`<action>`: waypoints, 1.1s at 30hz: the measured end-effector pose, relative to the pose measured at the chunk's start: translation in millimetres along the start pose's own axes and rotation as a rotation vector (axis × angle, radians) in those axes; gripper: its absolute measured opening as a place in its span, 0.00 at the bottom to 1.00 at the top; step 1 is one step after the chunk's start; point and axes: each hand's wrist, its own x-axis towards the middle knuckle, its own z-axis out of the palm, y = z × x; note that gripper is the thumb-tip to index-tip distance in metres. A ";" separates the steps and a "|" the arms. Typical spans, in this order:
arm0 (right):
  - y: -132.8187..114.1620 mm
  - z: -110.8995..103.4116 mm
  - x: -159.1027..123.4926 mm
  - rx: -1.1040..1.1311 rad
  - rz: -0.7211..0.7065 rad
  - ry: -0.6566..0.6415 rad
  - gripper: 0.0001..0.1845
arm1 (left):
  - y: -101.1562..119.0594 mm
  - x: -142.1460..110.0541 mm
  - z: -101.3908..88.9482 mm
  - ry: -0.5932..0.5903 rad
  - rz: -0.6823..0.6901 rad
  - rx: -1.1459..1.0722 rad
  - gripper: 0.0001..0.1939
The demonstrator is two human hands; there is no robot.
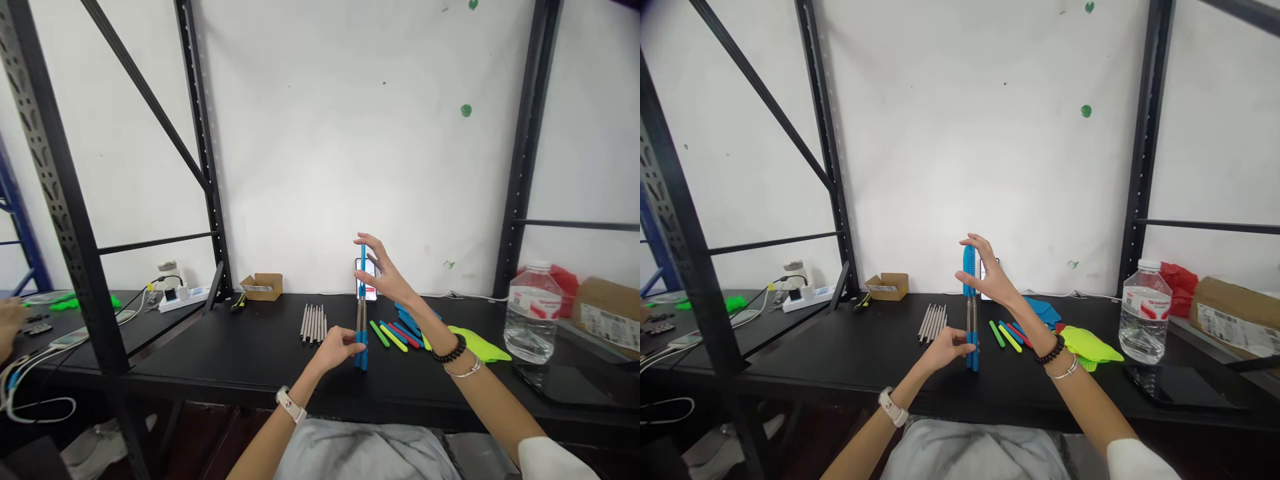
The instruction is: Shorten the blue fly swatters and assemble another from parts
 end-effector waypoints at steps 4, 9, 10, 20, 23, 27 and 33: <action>1.5 5.5 -6.2 0.015 -0.018 0.080 0.38 | 1.4 -0.7 -0.3 0.010 -0.013 0.005 0.18; -1.8 9.2 -6.3 -0.027 -0.086 0.073 0.32 | 5.5 -1.7 -1.8 0.001 -0.026 -0.044 0.18; -2.0 10.6 -5.9 -0.040 -0.111 0.090 0.31 | 5.8 -1.8 -1.7 -0.006 -0.027 -0.046 0.18; 6.3 24.2 -11.2 -0.155 -0.191 0.255 0.31 | 4.8 -1.1 9.5 0.009 -0.036 0.017 0.18; 4.5 28.0 -12.1 -0.172 -0.165 0.286 0.32 | 9.3 -1.2 13.0 0.093 0.024 0.030 0.19; 2.1 30.4 -11.1 -0.180 -0.154 0.284 0.29 | 12.2 -0.1 14.5 0.149 0.114 -0.007 0.19; 6.2 29.3 -8.8 -0.162 -0.190 0.280 0.25 | 7.6 2.5 14.8 0.141 0.100 -0.141 0.18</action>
